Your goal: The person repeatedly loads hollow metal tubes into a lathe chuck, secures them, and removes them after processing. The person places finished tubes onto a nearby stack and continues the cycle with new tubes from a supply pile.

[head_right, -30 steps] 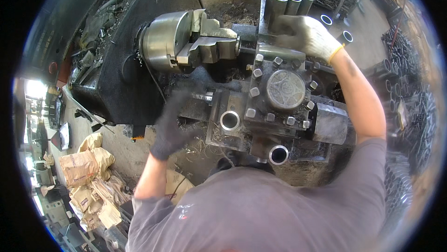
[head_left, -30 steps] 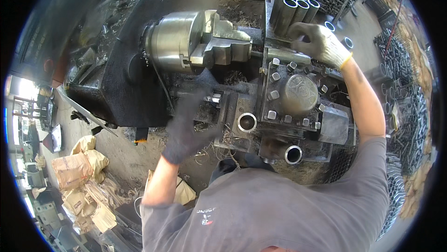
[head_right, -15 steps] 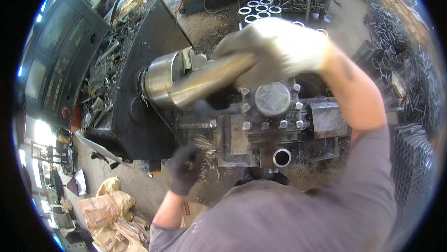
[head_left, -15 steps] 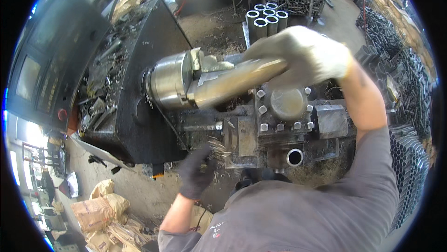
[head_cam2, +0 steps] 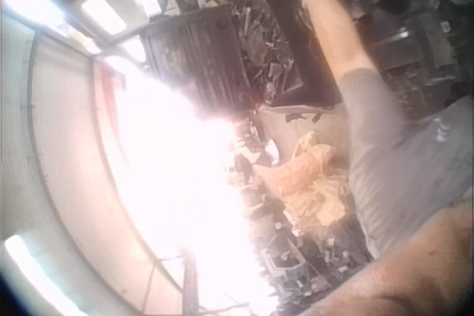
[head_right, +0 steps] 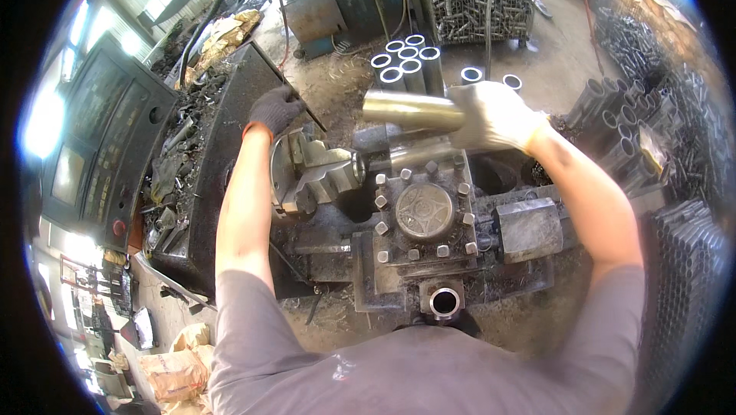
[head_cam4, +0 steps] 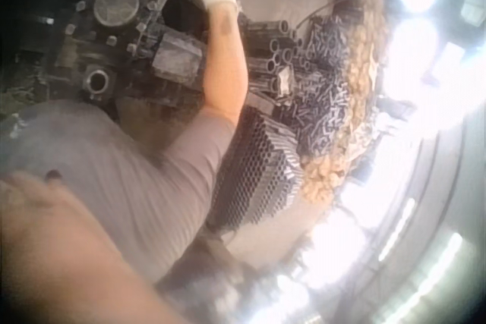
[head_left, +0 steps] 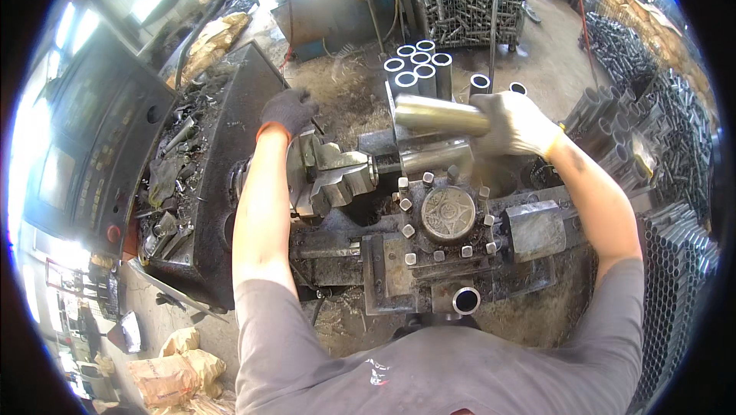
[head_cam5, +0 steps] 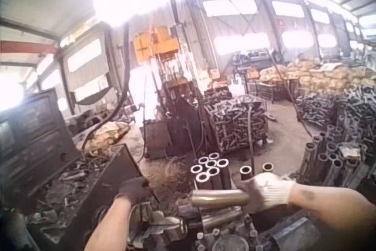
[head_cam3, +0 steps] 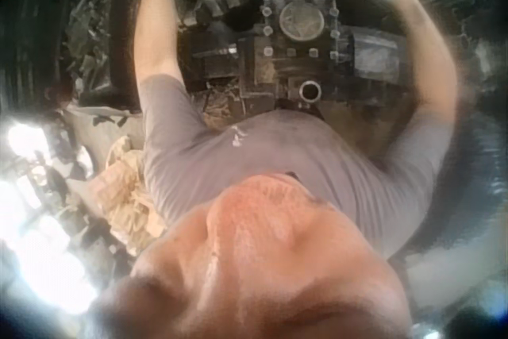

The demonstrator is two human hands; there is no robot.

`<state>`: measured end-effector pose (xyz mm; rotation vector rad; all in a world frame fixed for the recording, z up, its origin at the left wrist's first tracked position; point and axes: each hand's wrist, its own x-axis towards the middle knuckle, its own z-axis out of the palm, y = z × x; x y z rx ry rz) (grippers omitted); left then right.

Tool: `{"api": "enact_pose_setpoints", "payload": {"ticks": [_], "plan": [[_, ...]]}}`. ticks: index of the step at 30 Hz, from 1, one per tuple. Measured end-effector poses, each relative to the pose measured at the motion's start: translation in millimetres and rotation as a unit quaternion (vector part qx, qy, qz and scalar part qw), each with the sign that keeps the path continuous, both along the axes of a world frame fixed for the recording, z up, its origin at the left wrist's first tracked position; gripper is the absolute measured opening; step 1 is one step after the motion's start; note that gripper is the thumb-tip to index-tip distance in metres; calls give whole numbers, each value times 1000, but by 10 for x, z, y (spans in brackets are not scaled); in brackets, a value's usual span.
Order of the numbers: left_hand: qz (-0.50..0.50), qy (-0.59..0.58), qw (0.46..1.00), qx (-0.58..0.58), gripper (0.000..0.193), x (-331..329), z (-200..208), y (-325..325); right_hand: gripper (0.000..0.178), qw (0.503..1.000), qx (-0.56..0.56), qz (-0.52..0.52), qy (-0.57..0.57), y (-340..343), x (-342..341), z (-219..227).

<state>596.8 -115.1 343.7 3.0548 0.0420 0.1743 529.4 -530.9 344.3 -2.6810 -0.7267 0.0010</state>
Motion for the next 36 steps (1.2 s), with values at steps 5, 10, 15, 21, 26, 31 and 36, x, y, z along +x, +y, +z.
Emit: {"api": "enact_pose_setpoints", "payload": {"ticks": [5, 10, 15, 21, 26, 31, 36], "plan": [[-117, -291, 935, -167, 32, -1631, -491, -64, 32, 966, -229, 120, 11, 714, 449, -456], [144, -115, 866, -465, 22, -3552, -1684, 98, 39, 966, -173, 176, 80, 760, 664, -1065], [449, -322, 465, -692, 37, -4736, -3072, 766, 44, 956, -56, 223, 183, 660, 811, -1492], [466, -378, 378, -705, 51, -5136, -3416, 1595, 48, 966, -127, 181, 132, 867, 768, -1495], [468, -268, 331, -775, 56, -5123, -3119, 1665, 41, 874, -47, 355, 330, 1709, 1012, -1284], [438, -229, 378, -783, 47, -5206, -3166, 1797, 111, 835, -15, 145, 530, 2123, 1143, -1098], [457, -285, 440, -719, 35, -5225, -3381, 1800, 80, 927, -239, 271, 106, 1244, 1146, -1282]]}}
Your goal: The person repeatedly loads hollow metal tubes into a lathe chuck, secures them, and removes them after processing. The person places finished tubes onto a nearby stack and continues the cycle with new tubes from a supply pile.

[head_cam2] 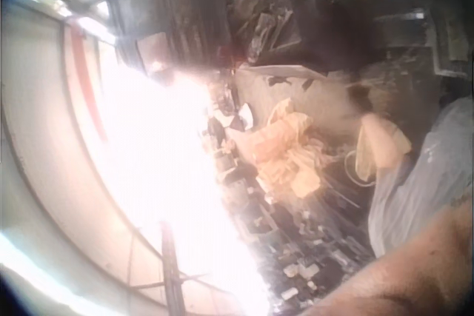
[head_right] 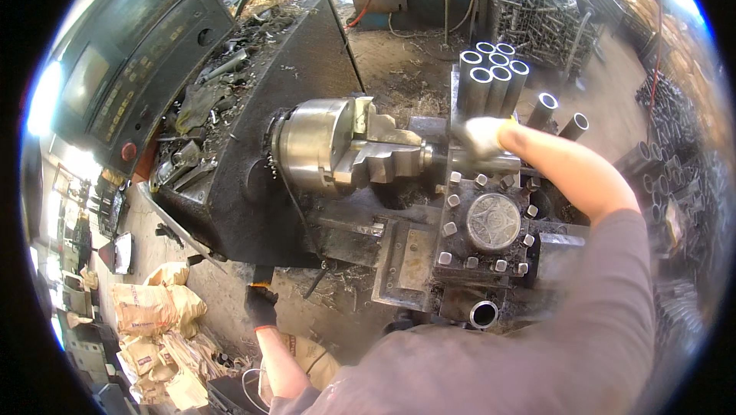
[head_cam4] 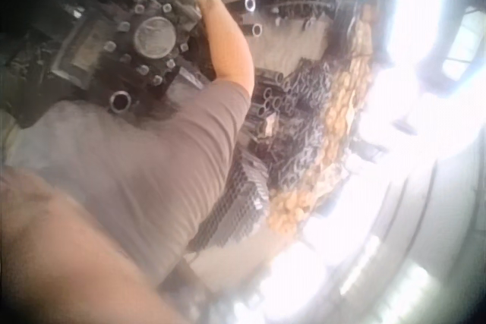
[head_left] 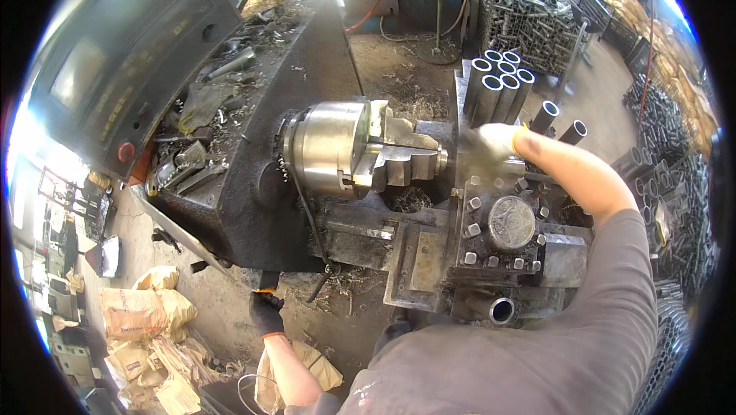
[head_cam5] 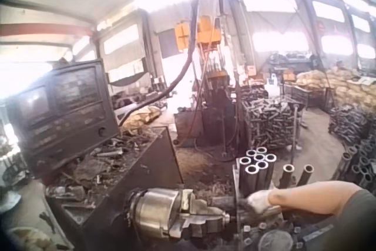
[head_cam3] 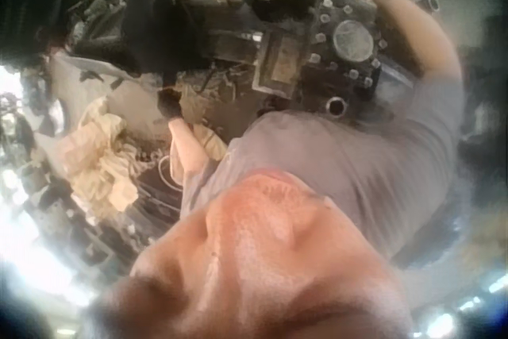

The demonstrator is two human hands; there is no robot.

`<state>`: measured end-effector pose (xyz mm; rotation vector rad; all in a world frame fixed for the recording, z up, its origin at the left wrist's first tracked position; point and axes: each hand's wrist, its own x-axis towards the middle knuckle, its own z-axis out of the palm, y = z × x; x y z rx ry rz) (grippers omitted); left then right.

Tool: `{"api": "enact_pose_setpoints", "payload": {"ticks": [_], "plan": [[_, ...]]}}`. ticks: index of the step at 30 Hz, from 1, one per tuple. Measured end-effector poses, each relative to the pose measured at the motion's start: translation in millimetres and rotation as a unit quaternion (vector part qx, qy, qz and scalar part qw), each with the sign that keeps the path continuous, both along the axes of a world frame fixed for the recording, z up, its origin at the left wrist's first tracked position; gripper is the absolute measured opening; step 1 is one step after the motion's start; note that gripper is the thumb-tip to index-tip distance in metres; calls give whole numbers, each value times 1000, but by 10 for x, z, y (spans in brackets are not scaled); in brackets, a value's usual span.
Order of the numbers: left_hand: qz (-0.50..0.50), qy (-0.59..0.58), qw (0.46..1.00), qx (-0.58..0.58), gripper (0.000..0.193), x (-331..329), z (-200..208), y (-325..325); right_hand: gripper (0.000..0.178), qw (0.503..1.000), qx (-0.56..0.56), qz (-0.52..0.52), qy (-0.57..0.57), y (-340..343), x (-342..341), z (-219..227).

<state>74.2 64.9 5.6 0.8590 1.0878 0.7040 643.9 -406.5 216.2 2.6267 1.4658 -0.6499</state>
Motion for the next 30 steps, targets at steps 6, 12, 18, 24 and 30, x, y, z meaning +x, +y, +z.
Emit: {"api": "enact_pose_setpoints", "payload": {"ticks": [6, 12, 18, 24, 30], "plan": [[142, 342, 822, 433, 46, 239, 914, -572, 18, 977, -25, -61, -204, -978, -238, -260], [87, 217, 504, 832, 41, 1509, 3011, -221, 49, 893, 273, -336, -127, -1384, -830, 485], [-43, 502, 578, 642, 72, 2619, 4095, 735, 24, 752, 443, -454, -178, -1651, -1460, 1088], [-65, 421, 573, 701, 79, 2597, 4169, 306, 25, 683, 632, -299, -212, -1613, -2925, 1558], [-554, -69, 537, 633, 86, 1400, 3089, -2008, 42, 832, 549, 55, -61, -749, -3754, 1129]]}}
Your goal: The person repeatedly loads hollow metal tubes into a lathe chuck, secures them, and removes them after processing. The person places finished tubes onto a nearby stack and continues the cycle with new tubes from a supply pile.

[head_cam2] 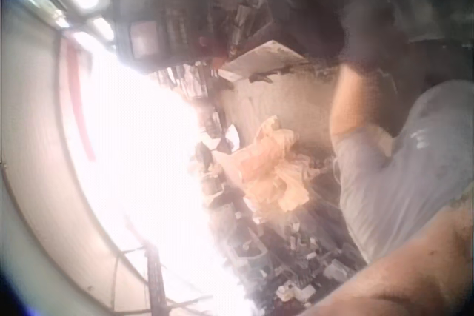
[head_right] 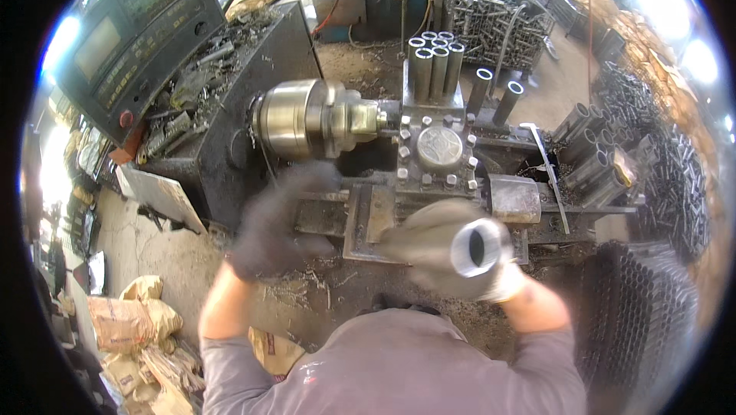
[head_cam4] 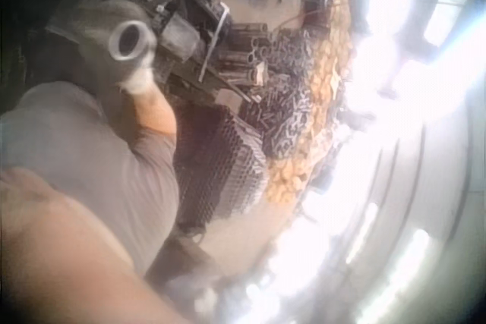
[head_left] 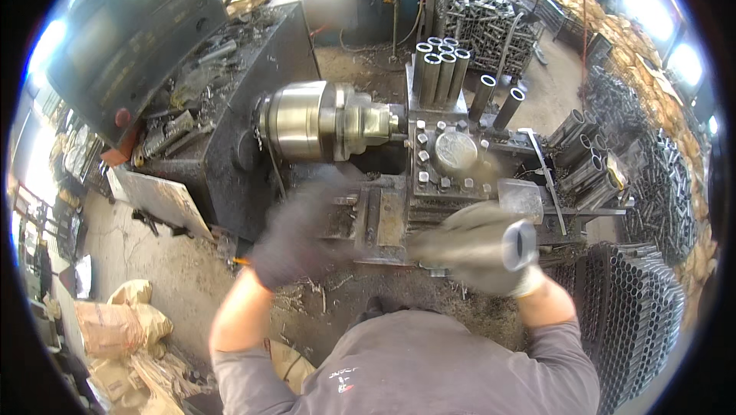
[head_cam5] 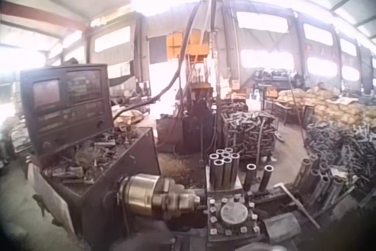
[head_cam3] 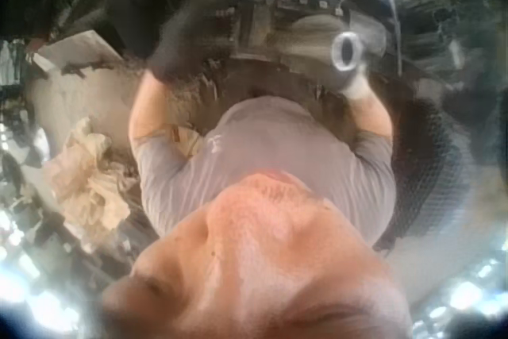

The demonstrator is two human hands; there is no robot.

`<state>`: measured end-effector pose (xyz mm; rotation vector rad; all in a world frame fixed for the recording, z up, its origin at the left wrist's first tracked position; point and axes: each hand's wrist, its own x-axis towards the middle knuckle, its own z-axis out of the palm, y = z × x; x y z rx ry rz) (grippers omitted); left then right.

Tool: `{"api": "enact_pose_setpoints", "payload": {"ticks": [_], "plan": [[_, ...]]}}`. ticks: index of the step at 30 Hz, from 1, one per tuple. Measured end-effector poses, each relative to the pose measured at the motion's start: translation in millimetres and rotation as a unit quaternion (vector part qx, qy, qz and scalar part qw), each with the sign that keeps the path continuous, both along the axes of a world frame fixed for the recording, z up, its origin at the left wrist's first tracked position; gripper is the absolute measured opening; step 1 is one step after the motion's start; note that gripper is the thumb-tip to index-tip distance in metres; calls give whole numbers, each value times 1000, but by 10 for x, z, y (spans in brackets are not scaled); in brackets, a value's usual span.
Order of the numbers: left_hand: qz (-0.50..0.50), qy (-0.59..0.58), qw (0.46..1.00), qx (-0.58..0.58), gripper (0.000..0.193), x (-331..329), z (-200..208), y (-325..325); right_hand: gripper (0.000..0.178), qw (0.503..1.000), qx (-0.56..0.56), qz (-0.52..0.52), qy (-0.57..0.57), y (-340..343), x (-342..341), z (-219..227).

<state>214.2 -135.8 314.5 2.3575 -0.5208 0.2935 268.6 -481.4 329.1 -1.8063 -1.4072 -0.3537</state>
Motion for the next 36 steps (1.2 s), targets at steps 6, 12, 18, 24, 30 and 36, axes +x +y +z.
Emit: {"api": "enact_pose_setpoints", "payload": {"ticks": [6, 12, 18, 24, 30, 36], "plan": [[150, 207, 962, -95, 57, -910, -1213, -1176, 36, 934, -22, 127, 334, 482, -352, -1206], [157, 400, 888, 162, 38, -1673, -2437, -1017, 39, 899, -132, 205, 365, 151, -440, -1813], [522, 515, 680, -6, 42, -2941, -3044, -796, 48, 913, -189, 140, 332, 0, -575, -2220], [679, 504, 523, -101, 52, -4907, -3270, -1411, 52, 886, -262, 231, 304, 665, -852, -2495], [755, 479, 382, -232, 56, -6615, -3760, -3277, 47, 853, -352, 325, 207, 1548, -1825, -2407], [779, 472, 244, -333, 66, -7339, -5028, -5036, 49, 804, -381, 443, 107, 2127, -3301, -2109]]}}
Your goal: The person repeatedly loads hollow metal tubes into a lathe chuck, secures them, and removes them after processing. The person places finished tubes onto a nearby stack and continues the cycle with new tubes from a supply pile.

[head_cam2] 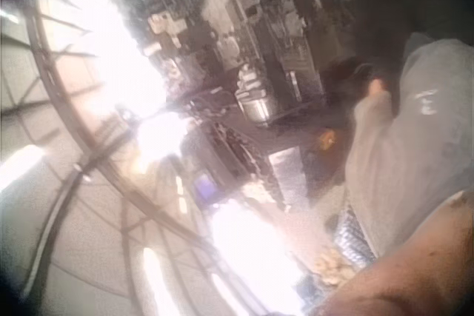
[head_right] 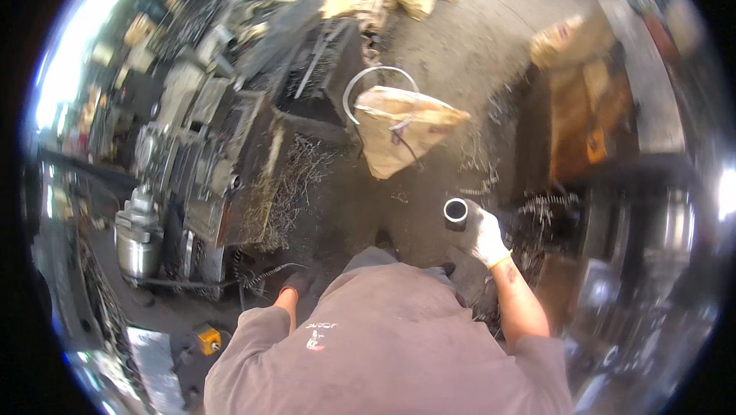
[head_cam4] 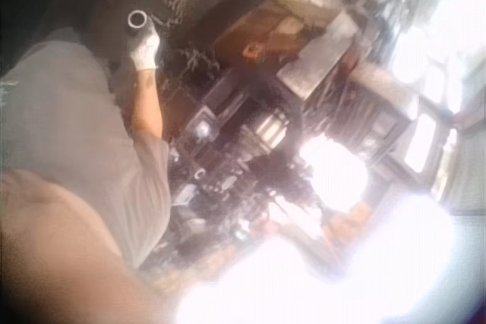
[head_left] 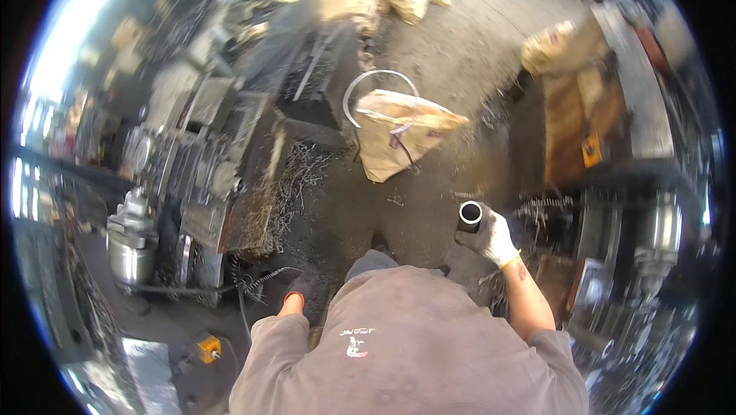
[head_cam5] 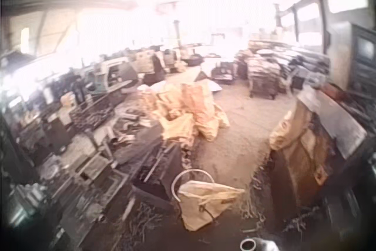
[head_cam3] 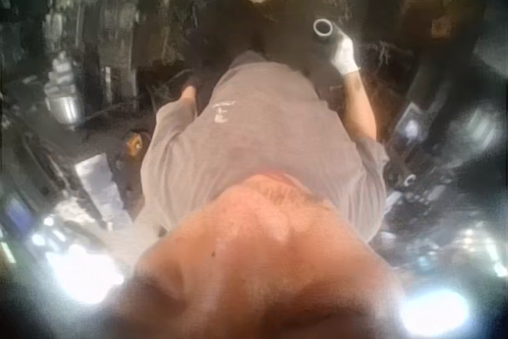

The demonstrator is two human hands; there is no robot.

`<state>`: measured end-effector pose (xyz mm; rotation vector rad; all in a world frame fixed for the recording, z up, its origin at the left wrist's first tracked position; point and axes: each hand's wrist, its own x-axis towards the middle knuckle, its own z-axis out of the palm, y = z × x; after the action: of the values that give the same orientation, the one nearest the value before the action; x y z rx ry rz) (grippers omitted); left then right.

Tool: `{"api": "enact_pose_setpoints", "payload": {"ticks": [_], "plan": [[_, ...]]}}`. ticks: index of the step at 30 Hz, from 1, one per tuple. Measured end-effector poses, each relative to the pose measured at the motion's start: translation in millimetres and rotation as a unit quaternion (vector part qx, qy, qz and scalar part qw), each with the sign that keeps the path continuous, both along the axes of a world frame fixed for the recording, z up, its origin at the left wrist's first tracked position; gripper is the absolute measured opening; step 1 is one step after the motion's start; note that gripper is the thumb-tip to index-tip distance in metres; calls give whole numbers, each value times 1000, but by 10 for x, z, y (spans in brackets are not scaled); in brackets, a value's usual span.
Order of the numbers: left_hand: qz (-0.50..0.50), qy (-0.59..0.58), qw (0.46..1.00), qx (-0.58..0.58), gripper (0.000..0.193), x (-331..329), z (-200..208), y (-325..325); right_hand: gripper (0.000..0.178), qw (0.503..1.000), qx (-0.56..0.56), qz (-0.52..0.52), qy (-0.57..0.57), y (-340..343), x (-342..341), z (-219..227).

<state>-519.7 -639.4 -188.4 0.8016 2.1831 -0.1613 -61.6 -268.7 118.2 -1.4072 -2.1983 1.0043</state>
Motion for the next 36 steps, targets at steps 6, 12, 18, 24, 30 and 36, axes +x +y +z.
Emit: {"api": "enact_pose_setpoints", "payload": {"ticks": [6, 12, 18, 24, 30, 36], "plan": [[148, -70, 976, 144, 51, 140, -164, -389, 50, 977, 26, 194, -81, 402, -1466, 150], [330, -56, 913, 233, 40, 477, 140, -603, 44, 916, 50, 385, -100, 389, -3054, 158], [881, -90, 324, 332, 35, 840, -157, -1210, 47, 855, 7, 501, 132, 123, -4417, 397], [704, 480, 524, -14, 37, 704, 852, -1475, 41, 803, -3, 564, 193, 112, -5814, 554], [708, 597, 319, 203, 50, 202, 1992, -1331, 56, 751, 54, 645, 133, 276, -6334, 529], [727, 566, 379, 80, 46, 164, 1929, -1742, 36, 620, 4, 782, 63, 1046, -6953, 1048]]}}
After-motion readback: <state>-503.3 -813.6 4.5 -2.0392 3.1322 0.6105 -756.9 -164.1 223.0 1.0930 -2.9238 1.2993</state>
